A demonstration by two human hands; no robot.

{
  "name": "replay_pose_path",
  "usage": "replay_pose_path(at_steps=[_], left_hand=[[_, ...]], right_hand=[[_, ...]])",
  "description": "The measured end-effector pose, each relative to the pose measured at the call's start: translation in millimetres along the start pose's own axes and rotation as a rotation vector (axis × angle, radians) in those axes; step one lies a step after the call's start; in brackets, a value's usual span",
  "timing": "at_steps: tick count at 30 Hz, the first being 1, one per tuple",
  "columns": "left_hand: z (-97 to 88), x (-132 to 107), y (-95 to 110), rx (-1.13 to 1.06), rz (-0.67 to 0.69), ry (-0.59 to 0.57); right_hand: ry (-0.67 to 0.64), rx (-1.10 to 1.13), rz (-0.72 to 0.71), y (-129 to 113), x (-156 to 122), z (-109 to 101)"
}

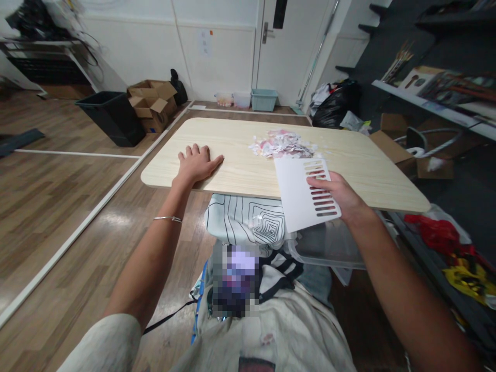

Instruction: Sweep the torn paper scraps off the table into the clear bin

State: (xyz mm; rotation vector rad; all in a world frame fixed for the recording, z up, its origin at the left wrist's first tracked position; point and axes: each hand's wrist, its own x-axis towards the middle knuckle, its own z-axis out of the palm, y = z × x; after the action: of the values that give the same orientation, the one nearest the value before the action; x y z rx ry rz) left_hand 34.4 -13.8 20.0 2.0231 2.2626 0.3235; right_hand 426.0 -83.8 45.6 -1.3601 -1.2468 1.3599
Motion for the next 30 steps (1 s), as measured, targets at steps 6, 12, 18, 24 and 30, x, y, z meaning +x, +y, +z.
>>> replay_pose_path(at_steps=[6,12,18,24,30], left_hand=[[1.5,0.3,-0.9,0.024,0.009,0.012],[0.2,0.8,-1.4,0.042,0.010,-0.009],[-0.7,0.9,-0.8,0.037,0.008,-0.016],[-0.6,0.6,-0.3,0.042,0.009,-0.013],[-0.2,0.3,0.3,0.041,0.013,-0.013]], right_hand=[[-0.021,-0.020,-0.011,0.4,-0.5,-0.8],[-0.012,-0.010,0.006,0.1,-0.5,-1.5],[-0.003,0.012,0.024,0.0,-0.5,-1.8],[-0.014,0.004,0.021,-1.0,-1.2,-0.9],[-0.025,0.047,0.022,-1.0,-0.5,0.2]])
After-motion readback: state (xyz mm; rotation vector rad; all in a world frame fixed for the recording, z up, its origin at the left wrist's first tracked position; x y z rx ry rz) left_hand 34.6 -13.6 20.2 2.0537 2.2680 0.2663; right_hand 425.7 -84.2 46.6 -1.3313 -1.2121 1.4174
